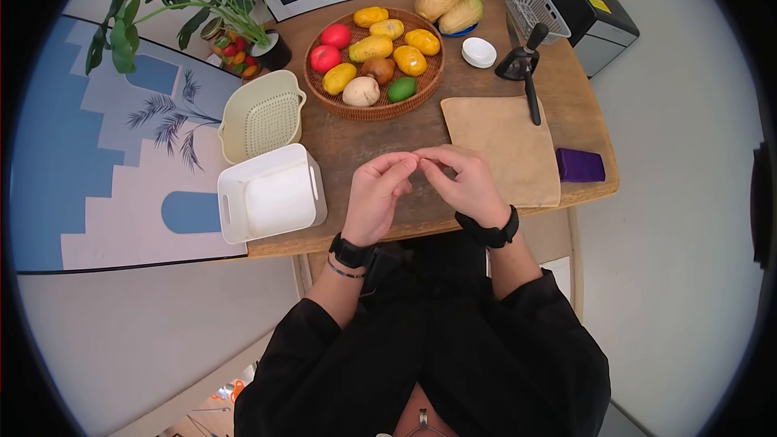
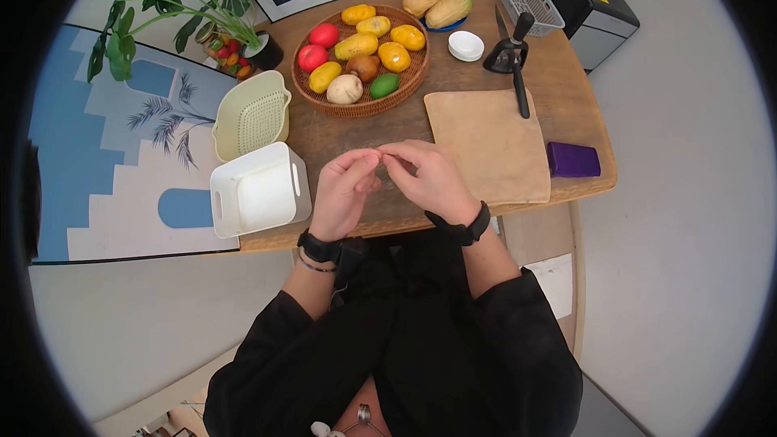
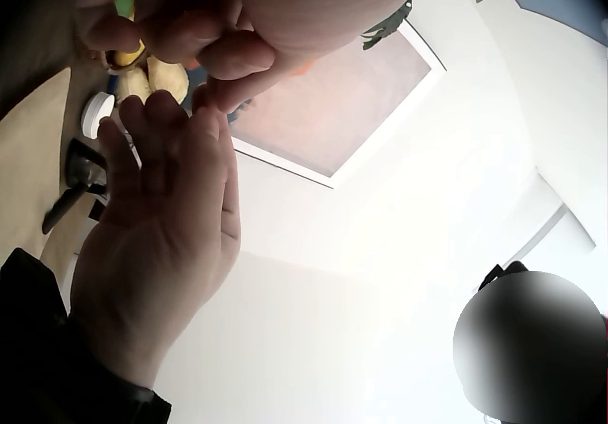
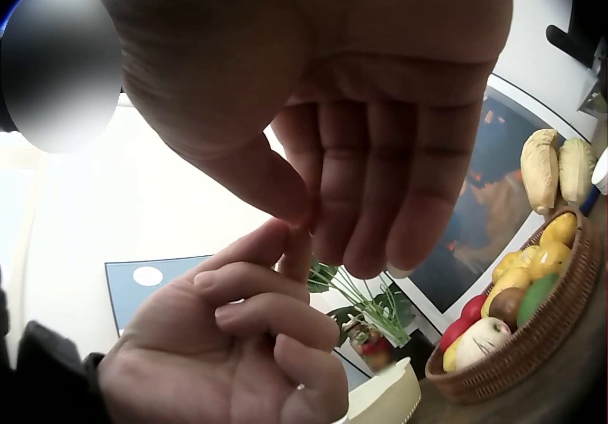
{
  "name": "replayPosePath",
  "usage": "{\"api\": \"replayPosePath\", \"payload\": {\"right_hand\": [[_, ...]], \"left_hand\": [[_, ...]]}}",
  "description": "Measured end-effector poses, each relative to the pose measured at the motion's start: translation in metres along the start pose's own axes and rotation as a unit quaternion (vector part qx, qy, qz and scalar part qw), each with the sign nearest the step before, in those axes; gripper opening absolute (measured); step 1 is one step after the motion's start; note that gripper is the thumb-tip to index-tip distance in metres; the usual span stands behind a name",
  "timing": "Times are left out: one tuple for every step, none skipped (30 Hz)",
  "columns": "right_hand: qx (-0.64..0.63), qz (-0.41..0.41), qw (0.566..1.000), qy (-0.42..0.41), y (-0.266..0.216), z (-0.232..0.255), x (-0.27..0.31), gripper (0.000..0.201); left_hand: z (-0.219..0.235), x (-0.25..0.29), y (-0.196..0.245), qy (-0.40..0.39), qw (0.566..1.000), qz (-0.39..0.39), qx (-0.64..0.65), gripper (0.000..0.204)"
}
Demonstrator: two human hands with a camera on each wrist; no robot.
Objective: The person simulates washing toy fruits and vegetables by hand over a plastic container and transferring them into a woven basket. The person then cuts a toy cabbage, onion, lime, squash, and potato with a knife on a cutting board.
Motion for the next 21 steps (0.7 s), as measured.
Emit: {"api": "replayPosePath", "payload": {"right_hand": [[0.000,0.000,1.000,0.000,-0.001,0.000,0.000,0.016],[0.014,-0.001,1.000,-0.005,-0.003,0.002,0.000,0.014],[0.028,-0.002,1.000,-0.010,-0.004,0.003,-0.001,0.013],[0.029,-0.001,1.000,-0.009,-0.006,0.004,-0.002,0.013],[0.064,0.036,0.997,-0.014,-0.008,0.005,-0.004,0.011],[0.100,0.073,0.992,-0.018,-0.009,0.007,-0.005,0.009],[0.102,0.074,0.992,-0.016,-0.008,0.008,-0.005,0.009],[0.139,0.094,0.985,-0.032,-0.006,0.008,-0.005,0.007],[0.175,0.114,0.977,-0.047,-0.005,0.007,-0.005,0.006],[0.175,0.115,0.977,-0.046,-0.002,0.006,-0.006,0.006],[0.190,0.119,0.973,-0.062,0.000,0.005,-0.006,0.007],[0.205,0.122,0.968,-0.078,0.003,0.004,-0.006,0.010],[0.206,0.122,0.968,-0.077,0.006,0.003,-0.006,0.010],[0.209,0.119,0.968,-0.077,0.009,0.000,-0.006,0.011],[0.212,0.115,0.967,-0.078,0.013,-0.003,-0.006,0.013],[0.212,0.115,0.967,-0.077,0.018,-0.006,-0.005,0.013],[0.225,0.096,0.966,-0.077,0.025,-0.009,-0.005,0.013],[0.238,0.078,0.965,-0.076,0.032,-0.012,-0.006,0.014],[0.239,0.079,0.965,-0.076,0.041,-0.014,-0.006,0.014],[0.233,0.040,0.970,-0.053,0.052,-0.013,-0.006,0.017],[0.227,0.002,0.973,-0.031,0.059,-0.009,-0.008,0.021]], "left_hand": [[-0.001,0.000,0.001,0.002,1.000,-0.005,-0.010,0.014],[-0.001,0.001,0.001,0.002,1.000,-0.005,-0.011,0.014],[-0.001,0.001,0.002,0.018,0.999,-0.011,-0.047,0.014],[-0.001,0.001,0.003,0.034,0.996,-0.018,-0.083,0.013],[-0.001,0.002,0.004,0.033,0.996,-0.018,-0.083,0.013],[0.000,0.002,0.006,0.040,0.987,-0.027,-0.153,0.014],[0.000,0.002,0.008,0.046,0.973,-0.037,-0.221,0.015],[0.002,0.001,0.009,0.044,0.973,-0.038,-0.221,0.015],[0.006,-0.001,0.009,0.040,0.965,-0.037,-0.256,0.015],[0.009,-0.002,0.008,0.037,0.955,-0.037,-0.291,0.015],[0.011,-0.003,0.007,0.036,0.955,-0.038,-0.292,0.015],[0.012,-0.004,0.006,0.037,0.950,-0.035,-0.307,0.015],[0.013,-0.004,0.004,0.038,0.946,-0.031,-0.322,0.016],[0.013,-0.005,0.004,0.037,0.945,-0.031,-0.322,0.016],[0.013,-0.005,0.002,0.050,0.939,-0.029,-0.338,0.016],[0.013,-0.004,0.001,0.064,0.933,-0.027,-0.353,0.017],[0.014,-0.005,-0.003,0.063,0.933,-0.027,-0.353,0.017],[0.016,-0.007,-0.007,0.087,0.915,-0.051,-0.391,0.019],[0.020,-0.009,-0.012,0.110,0.895,-0.074,-0.427,0.021],[0.024,-0.011,-0.016,0.109,0.895,-0.075,-0.426,0.021],[0.031,-0.014,-0.019,0.123,0.901,-0.071,-0.409,0.021]]}}
Point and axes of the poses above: each hand's wrist, its own x-axis away from the middle knuckle, its own z-axis out of the back of the hand, y = z × x, the point moved 1 cm from there along -x, towards the middle knuckle, and after that the axes turned 2 degrees about z, right-handed, at the moved point
